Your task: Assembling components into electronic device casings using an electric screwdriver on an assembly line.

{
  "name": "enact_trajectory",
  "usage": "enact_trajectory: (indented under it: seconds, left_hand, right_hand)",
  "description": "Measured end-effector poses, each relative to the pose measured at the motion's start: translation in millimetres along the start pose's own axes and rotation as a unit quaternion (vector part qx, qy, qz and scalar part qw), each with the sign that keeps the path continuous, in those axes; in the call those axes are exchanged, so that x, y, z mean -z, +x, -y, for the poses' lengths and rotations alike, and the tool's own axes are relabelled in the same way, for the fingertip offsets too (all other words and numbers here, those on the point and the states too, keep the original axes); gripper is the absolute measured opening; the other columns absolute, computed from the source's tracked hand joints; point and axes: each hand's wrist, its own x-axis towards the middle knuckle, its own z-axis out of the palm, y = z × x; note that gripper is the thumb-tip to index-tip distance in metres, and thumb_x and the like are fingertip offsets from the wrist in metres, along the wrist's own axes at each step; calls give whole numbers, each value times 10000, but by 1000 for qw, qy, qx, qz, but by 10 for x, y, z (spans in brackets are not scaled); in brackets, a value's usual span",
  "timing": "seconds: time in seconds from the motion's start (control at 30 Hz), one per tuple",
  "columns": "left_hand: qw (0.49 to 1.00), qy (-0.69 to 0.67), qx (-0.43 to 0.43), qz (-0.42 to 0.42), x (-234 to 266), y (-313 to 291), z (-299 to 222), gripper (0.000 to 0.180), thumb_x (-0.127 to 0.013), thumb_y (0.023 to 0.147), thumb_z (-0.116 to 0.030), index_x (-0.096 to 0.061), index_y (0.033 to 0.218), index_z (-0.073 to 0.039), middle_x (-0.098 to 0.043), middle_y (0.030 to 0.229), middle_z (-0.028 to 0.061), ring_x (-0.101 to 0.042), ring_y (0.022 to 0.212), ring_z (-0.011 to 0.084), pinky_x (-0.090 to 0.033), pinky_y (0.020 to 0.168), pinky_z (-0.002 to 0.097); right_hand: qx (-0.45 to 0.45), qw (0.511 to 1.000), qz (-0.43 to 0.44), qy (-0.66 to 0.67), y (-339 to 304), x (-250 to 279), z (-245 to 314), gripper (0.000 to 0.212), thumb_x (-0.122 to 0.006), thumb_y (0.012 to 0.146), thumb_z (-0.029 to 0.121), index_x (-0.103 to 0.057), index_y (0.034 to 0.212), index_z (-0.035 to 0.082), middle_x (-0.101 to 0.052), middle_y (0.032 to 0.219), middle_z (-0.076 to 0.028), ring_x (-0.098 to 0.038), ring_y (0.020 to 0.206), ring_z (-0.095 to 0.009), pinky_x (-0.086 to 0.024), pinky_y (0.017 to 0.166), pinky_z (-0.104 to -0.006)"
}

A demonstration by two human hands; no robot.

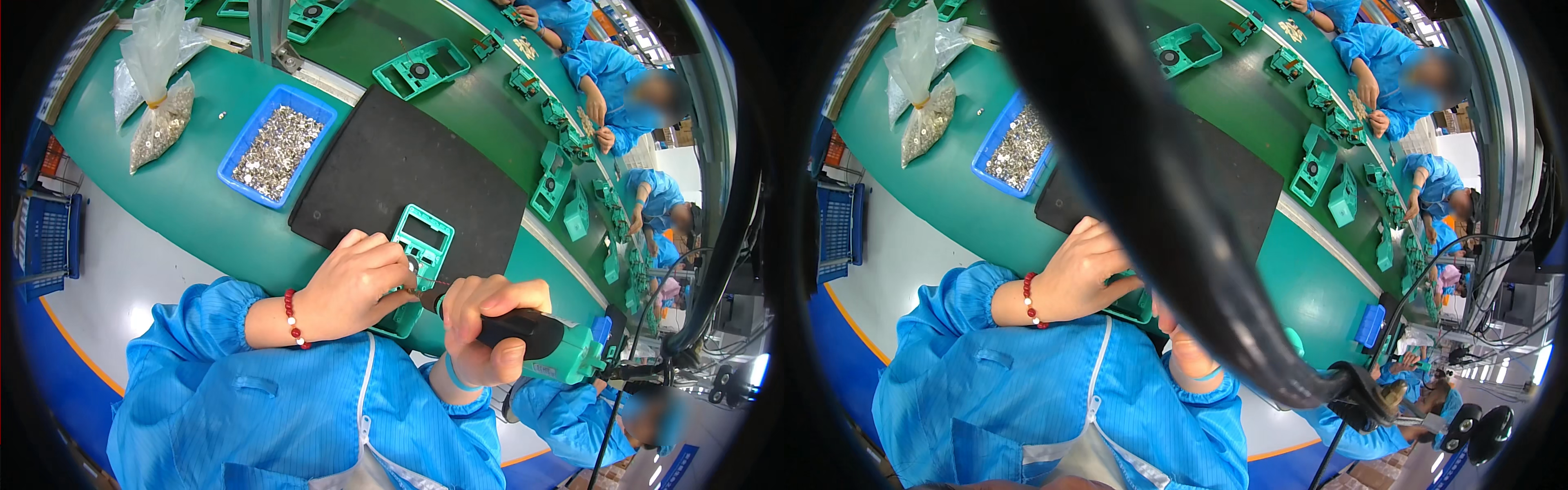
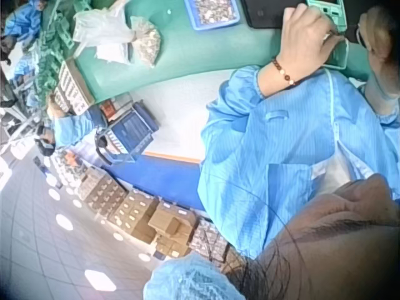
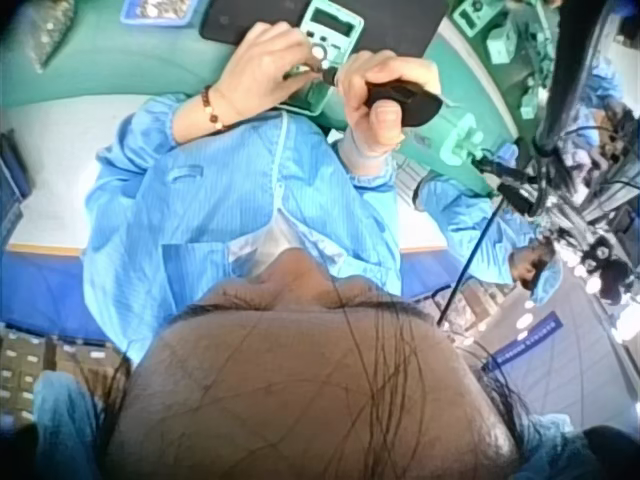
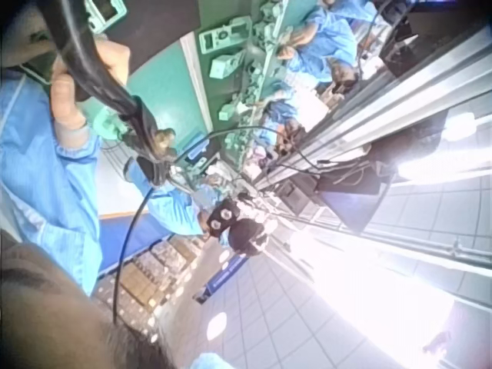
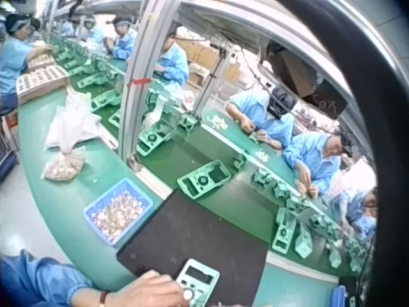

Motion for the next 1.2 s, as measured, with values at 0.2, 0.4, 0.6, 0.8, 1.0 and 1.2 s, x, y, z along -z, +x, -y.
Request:
enact_trajectory:
  seconds: [0.2, 0.4, 0.6, 0.8, 1.0, 1.2]
  left_hand:
    - [1000, 11, -11, -17, -17, -37, -14, 236, -828, 715, -171, -659, 862, -100, -565, 874, 3, -546, 846, 192, -394, 773, 352]
    - [995, 90, -18, 41, 81, -47, -27, 492, -820, 730, -300, -647, 1126, -66, -598, 1143, 53, -552, 1113, 226, -405, 949, 388]
    - [982, 155, -42, 99, 79, -138, -2, 526, -766, 794, -362, -661, 1171, -10, -622, 1190, 66, -518, 1233, 223, -390, 1014, 404]
    - [984, 142, -35, 106, 85, -134, 0, 482, -753, 813, -333, -663, 1163, -13, -621, 1187, 66, -511, 1246, 229, -390, 1016, 417]
    - [985, 143, -35, 94, 70, -152, 3, 464, -754, 803, -311, -667, 1154, -21, -622, 1185, 60, -510, 1248, 230, -391, 1010, 418]
    - [984, 150, -31, 89, 64, -120, -24, 441, -754, 795, -298, -672, 1131, -25, -628, 1178, 54, -512, 1250, 229, -392, 1005, 417]
  right_hand:
    - [-4, 1000, -21, 15, -146, 204, -80, 459, -679, 925, 446, -480, 989, 37, -521, 630, -37, -465, 500, -122, -391, 471, -289]
    - [64, 989, -29, -129, -83, 206, -226, 416, -661, 956, 402, -485, 999, 27, -503, 634, -37, -456, 502, -116, -397, 479, -283]
    - [31, 990, -35, -136, -120, 255, -337, 402, -672, 945, 375, -488, 1007, 22, -504, 630, -51, -447, 503, -127, -402, 479, -291]
    - [29, 993, -35, -113, -101, 269, -432, 392, -690, 935, 349, -489, 1003, 19, -507, 628, -58, -452, 502, -134, -401, 477, -291]
    - [25, 994, -30, -102, -104, 270, -454, 383, -698, 934, 333, -489, 979, 16, -500, 616, -60, -447, 485, -132, -405, 473, -290]
    - [33, 993, -16, -113, -71, 291, -464, 376, -701, 937, 325, -482, 958, 19, -488, 601, -55, -437, 474, -121, -405, 463, -283]
